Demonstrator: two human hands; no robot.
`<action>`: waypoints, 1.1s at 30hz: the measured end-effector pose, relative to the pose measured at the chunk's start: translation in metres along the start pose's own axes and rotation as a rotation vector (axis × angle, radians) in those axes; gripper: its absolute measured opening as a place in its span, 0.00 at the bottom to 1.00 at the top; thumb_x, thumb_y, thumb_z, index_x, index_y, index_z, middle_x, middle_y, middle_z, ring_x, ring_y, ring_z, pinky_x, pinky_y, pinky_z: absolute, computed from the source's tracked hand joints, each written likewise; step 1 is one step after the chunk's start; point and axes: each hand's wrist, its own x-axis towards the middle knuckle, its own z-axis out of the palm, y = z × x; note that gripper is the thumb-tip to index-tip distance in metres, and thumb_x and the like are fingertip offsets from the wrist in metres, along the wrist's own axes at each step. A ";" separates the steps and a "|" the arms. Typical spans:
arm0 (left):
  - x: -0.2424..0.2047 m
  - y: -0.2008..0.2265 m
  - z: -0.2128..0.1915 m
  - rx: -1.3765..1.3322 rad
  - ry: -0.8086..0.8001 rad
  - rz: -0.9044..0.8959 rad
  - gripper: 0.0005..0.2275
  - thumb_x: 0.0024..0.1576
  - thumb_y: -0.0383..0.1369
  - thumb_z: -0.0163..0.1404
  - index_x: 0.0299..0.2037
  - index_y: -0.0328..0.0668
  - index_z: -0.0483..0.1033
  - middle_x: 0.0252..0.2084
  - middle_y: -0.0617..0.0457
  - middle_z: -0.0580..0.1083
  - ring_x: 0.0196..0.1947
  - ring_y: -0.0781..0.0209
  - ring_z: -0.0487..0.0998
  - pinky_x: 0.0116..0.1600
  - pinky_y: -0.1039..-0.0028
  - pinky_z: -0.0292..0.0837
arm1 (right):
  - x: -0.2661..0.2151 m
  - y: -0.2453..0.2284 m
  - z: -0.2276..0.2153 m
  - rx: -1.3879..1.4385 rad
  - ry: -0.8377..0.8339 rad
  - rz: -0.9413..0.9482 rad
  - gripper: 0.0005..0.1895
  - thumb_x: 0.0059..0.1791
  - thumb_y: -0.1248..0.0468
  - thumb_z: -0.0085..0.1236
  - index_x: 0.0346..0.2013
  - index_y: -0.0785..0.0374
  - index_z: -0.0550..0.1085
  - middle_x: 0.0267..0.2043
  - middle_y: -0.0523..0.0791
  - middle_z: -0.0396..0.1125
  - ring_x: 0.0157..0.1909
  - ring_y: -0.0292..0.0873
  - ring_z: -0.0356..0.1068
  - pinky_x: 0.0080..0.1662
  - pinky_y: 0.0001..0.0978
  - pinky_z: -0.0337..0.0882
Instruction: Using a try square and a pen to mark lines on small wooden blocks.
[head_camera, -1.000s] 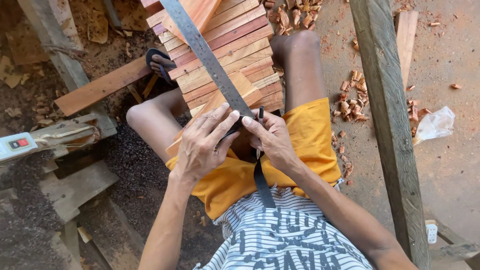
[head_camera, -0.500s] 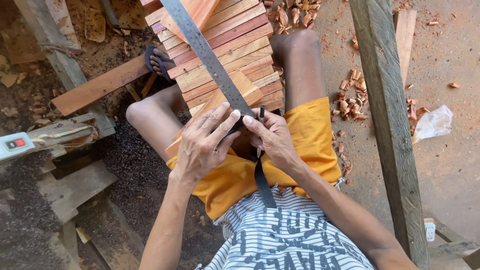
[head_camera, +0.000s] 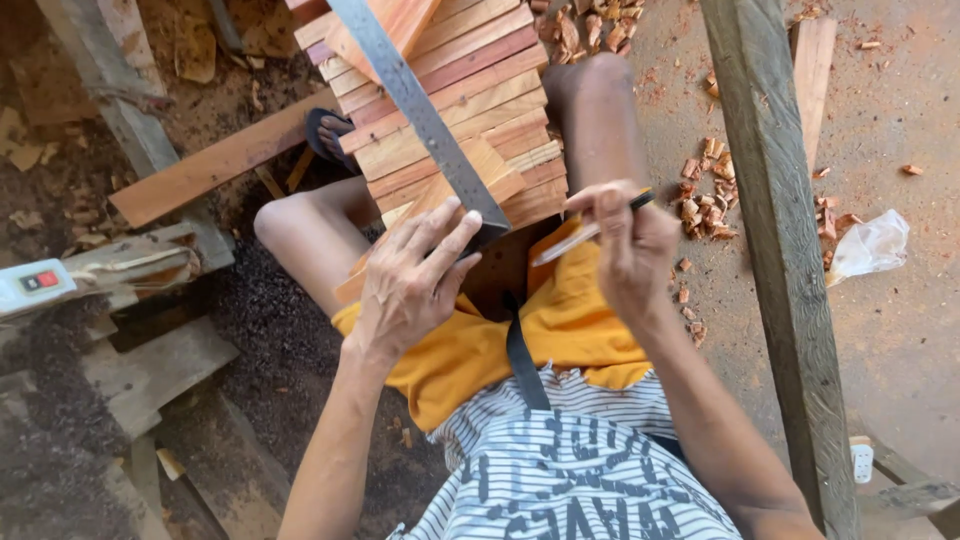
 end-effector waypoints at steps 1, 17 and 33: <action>0.005 -0.003 -0.001 0.012 0.004 0.022 0.19 0.58 0.29 0.60 0.60 0.39 0.74 0.58 0.41 0.74 0.53 0.43 0.77 0.57 0.57 0.74 | 0.006 -0.006 -0.004 -0.008 0.021 0.058 0.17 0.64 0.59 0.45 0.41 0.66 0.77 0.35 0.42 0.71 0.34 0.32 0.67 0.37 0.23 0.67; 0.000 0.001 0.002 0.031 -0.004 -0.001 0.19 0.59 0.29 0.57 0.61 0.42 0.73 0.58 0.43 0.72 0.54 0.43 0.75 0.60 0.56 0.72 | 0.024 -0.051 -0.009 -0.264 -0.226 -0.028 0.03 0.56 0.70 0.57 0.43 0.63 0.78 0.40 0.47 0.75 0.43 0.44 0.78 0.46 0.32 0.76; 0.007 -0.002 0.001 0.034 0.002 0.010 0.19 0.59 0.29 0.57 0.61 0.39 0.73 0.60 0.41 0.73 0.57 0.41 0.75 0.60 0.55 0.71 | 0.008 0.004 0.039 -0.016 -0.252 0.137 0.10 0.59 0.64 0.51 0.43 0.70 0.75 0.34 0.40 0.70 0.36 0.31 0.68 0.38 0.24 0.69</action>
